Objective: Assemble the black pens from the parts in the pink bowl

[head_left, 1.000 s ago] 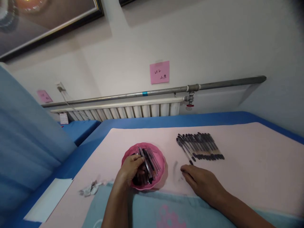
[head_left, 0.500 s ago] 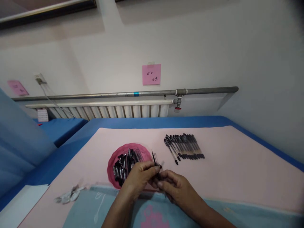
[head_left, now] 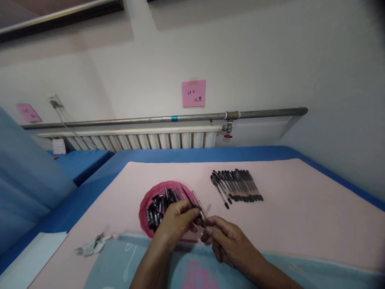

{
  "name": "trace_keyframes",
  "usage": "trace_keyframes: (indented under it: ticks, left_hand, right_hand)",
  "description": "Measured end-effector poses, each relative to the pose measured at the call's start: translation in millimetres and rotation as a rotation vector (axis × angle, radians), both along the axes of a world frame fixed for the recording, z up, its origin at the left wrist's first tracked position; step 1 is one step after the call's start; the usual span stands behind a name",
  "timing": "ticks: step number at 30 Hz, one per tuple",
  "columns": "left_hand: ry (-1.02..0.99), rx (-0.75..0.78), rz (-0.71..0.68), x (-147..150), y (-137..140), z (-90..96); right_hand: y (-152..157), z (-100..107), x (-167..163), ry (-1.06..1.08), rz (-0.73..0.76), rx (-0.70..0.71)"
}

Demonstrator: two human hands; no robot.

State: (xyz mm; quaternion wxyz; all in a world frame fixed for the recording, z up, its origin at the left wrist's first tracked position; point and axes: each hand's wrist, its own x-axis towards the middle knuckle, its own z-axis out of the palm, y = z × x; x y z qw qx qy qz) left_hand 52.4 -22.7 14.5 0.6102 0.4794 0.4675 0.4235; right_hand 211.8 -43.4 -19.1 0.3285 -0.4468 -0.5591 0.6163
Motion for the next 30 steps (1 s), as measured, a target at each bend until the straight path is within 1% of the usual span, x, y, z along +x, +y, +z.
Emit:
trace_keyframes:
  ticks: [2,4,6,8,10,18,26,30]
  left_hand:
    - [-0.124,-0.046,0.139,-8.8,3.3,2.7]
    - [-0.253,-0.073,0.246,-16.8,6.0,5.5]
    - [-0.339,-0.072,0.313,-22.0,7.9,7.3]
    - [-0.381,-0.055,0.351,-24.4,9.1,7.7]
    - [-0.394,-0.042,0.366,-25.1,9.8,7.1]
    - [-0.355,-0.036,0.339,-25.5,9.0,6.9]
    - [-0.256,0.0,0.337,-27.1,11.3,3.6]
    - [-0.173,0.025,0.323,-28.8,11.3,3.3]
  right_hand:
    - [-0.3,2.3,1.8,-0.069,0.01,0.054]
    - [-0.9,4.7,3.2,-0.134,0.029,0.102]
    - [-1.7,6.6,3.7,-0.18,0.056,0.132]
    - [-2.4,7.4,3.6,-0.21,0.079,0.148]
    - [-2.8,7.3,3.4,-0.229,0.083,0.154]
    - [-2.0,7.0,3.2,-0.243,0.095,0.147]
    - [-2.1,7.1,3.0,-0.262,0.097,0.14]
    - [-1.5,5.7,4.3,-0.322,0.102,0.168]
